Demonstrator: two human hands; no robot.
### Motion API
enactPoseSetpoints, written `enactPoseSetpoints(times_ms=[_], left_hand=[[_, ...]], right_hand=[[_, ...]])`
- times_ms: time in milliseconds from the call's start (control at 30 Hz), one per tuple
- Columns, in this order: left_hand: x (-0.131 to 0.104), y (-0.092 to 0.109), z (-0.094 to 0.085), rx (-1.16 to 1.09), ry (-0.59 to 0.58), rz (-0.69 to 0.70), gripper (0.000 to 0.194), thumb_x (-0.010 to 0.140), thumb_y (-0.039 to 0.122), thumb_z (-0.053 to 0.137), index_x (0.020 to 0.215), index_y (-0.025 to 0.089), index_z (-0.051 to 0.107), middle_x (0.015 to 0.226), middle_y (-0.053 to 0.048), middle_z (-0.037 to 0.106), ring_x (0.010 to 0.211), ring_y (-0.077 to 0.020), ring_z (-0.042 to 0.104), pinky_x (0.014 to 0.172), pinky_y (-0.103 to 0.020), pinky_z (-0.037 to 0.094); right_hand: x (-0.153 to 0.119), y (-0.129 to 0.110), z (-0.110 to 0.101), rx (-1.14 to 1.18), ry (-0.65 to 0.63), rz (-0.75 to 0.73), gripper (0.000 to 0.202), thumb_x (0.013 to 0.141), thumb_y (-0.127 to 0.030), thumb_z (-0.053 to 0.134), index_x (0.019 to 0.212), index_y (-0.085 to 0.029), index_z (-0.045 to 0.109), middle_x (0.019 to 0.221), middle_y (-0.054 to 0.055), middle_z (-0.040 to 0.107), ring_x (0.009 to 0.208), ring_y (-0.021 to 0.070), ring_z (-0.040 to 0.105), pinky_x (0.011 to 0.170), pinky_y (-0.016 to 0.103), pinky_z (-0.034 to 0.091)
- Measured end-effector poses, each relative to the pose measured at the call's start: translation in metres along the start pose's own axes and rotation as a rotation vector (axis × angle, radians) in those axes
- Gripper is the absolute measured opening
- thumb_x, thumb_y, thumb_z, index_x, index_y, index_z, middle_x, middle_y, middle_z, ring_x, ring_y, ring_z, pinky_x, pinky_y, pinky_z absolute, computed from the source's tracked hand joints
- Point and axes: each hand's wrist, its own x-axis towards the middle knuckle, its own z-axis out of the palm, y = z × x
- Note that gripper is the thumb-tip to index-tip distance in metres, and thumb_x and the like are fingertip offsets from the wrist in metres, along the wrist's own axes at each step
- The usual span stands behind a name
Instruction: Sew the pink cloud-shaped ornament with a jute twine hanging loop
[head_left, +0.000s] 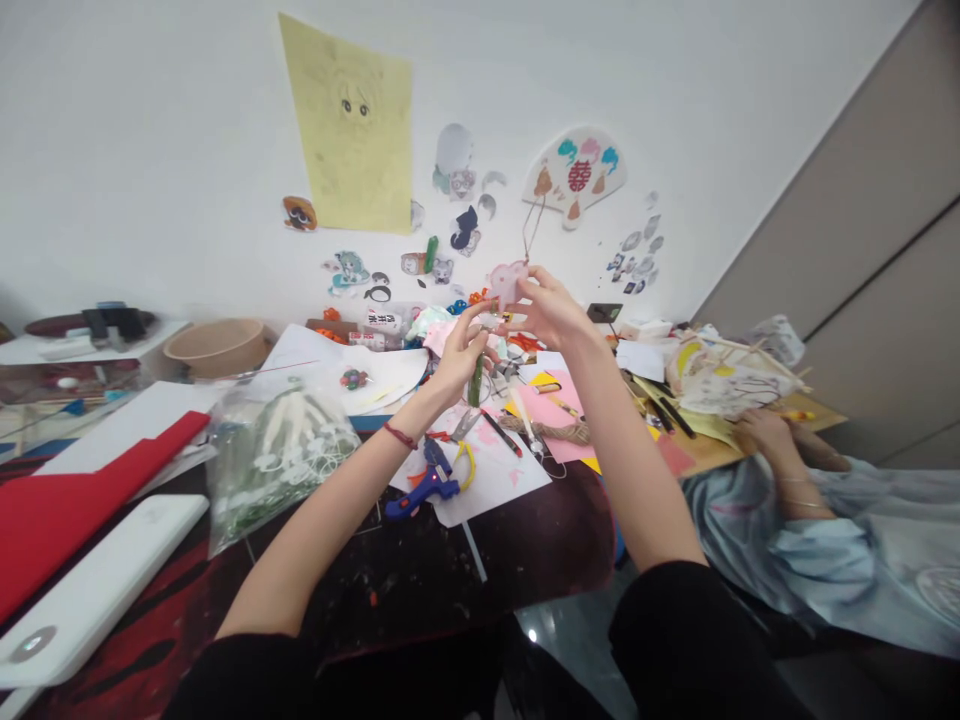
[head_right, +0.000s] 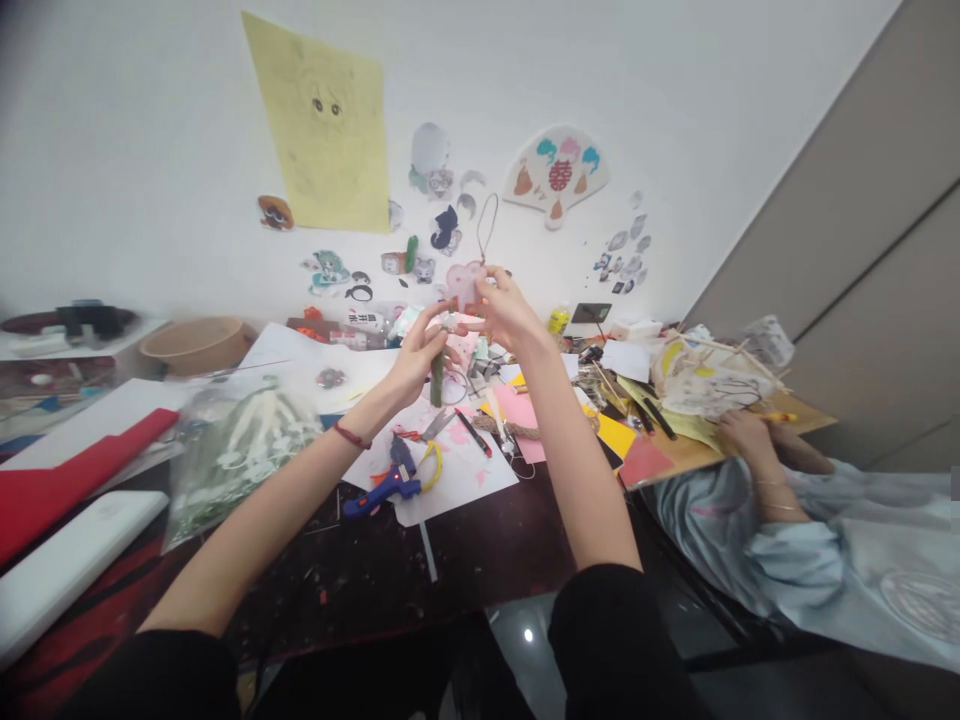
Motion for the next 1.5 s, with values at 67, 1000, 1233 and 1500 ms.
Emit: enactPoseSetpoints(times_ms=[67,1000,1233,1500], left_hand=[[-0.001,0.000,-0.001,-0.005,-0.012,-0.010,0.050,0.092,0.028,0.057,0.142,0.026,0.047,0.104,-0.005,0.066,0.061,-0.0100,0.061,0.055,-0.022,0.048],[-0.013,0.016,-0.006,-0.059,-0.130,-0.067,0.052,0.091,0.032,0.061,0.141,0.031,0.050,0.100,-0.004,0.067,0.062,-0.0097,0.055,0.062,-0.024,0.044],[-0.014,0.007,-0.011,-0.022,-0.096,-0.088,0.053,0.091,0.032,0.060,0.143,0.031,0.049,0.100,-0.003,0.069,0.067,-0.0107,0.058,0.066,-0.024,0.047],[-0.010,0.007,-0.018,0.280,-0.036,-0.001,0.061,0.091,0.036,0.063,0.147,0.024,0.043,0.119,-0.011,0.066,0.096,-0.0176,0.063,0.084,-0.030,0.050]], right_hand=[[0.003,0.002,0.000,0.014,0.026,-0.012,0.016,0.094,-0.034,0.061,0.096,-0.026,0.047,0.087,-0.003,0.067,0.074,0.0128,0.067,0.080,0.041,0.063],[0.013,-0.015,-0.009,0.152,-0.109,-0.047,0.026,0.081,-0.036,0.077,0.094,-0.024,0.058,0.094,0.004,0.073,0.093,0.0187,0.071,0.093,0.040,0.059],[0.034,-0.020,-0.002,-0.125,-0.011,-0.248,0.018,0.090,-0.034,0.069,0.092,-0.025,0.053,0.077,-0.001,0.066,0.075,0.0153,0.067,0.080,0.036,0.057],[0.035,-0.027,0.005,-0.361,-0.130,-0.401,0.020,0.090,-0.040,0.068,0.090,-0.025,0.055,0.065,-0.005,0.054,0.059,0.0108,0.051,0.070,0.032,0.051]])
